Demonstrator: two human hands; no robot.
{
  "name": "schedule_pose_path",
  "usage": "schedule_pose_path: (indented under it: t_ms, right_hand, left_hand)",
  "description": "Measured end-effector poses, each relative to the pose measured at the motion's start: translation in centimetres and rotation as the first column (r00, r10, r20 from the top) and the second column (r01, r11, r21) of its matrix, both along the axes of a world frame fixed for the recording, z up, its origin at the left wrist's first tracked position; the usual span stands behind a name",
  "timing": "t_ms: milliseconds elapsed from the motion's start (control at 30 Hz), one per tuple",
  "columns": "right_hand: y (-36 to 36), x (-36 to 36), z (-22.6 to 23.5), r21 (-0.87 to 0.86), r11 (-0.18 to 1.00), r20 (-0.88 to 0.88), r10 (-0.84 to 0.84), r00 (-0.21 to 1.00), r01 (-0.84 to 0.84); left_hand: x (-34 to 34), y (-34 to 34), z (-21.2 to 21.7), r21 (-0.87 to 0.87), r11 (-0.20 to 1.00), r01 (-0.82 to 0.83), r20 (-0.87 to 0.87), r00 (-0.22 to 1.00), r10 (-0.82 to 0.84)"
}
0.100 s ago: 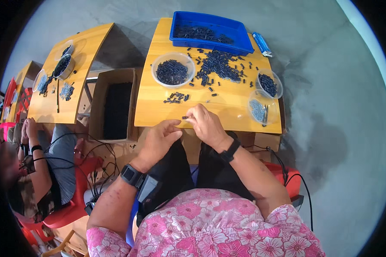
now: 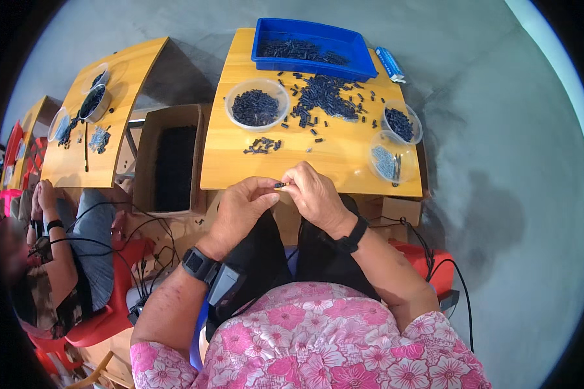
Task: Assemble small black plastic components by hand.
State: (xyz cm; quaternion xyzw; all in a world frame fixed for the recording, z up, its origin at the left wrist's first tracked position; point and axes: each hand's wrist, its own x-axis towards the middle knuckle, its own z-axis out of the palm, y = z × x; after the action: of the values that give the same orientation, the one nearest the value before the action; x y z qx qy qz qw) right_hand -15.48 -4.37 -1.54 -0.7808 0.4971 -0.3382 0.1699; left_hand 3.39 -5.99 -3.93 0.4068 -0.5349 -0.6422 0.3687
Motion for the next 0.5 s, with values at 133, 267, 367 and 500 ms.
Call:
schedule_pose_path:
  t_ms: [133,267,367,500]
  right_hand:
    - [2.3,-0.9,1.9,-0.050,0.998,-0.111,0.021,0.994,-0.026]
    - [3.9,-1.2,3.6,-0.155,0.984,-0.220,0.058,0.974,-0.093]
    - [4.8,-1.3,4.0,-0.207,0.978,-0.004,0.026,1.000,-0.026]
    - [6.6,-0.7,4.8,0.053,0.996,0.329,-0.087,0.940,0.074]
  left_hand:
    - [-0.3,0.5,2.4,-0.032,0.993,0.114,0.007,0.993,-0.114]
    - [-0.3,1.0,4.1,-0.045,0.972,0.229,0.088,0.971,-0.224]
    - [-0.7,1.7,4.8,-0.040,0.967,0.251,0.006,0.968,-0.251]
    - [-1.0,2.5,5.3,0.056,0.956,0.288,-0.172,0.946,-0.275]
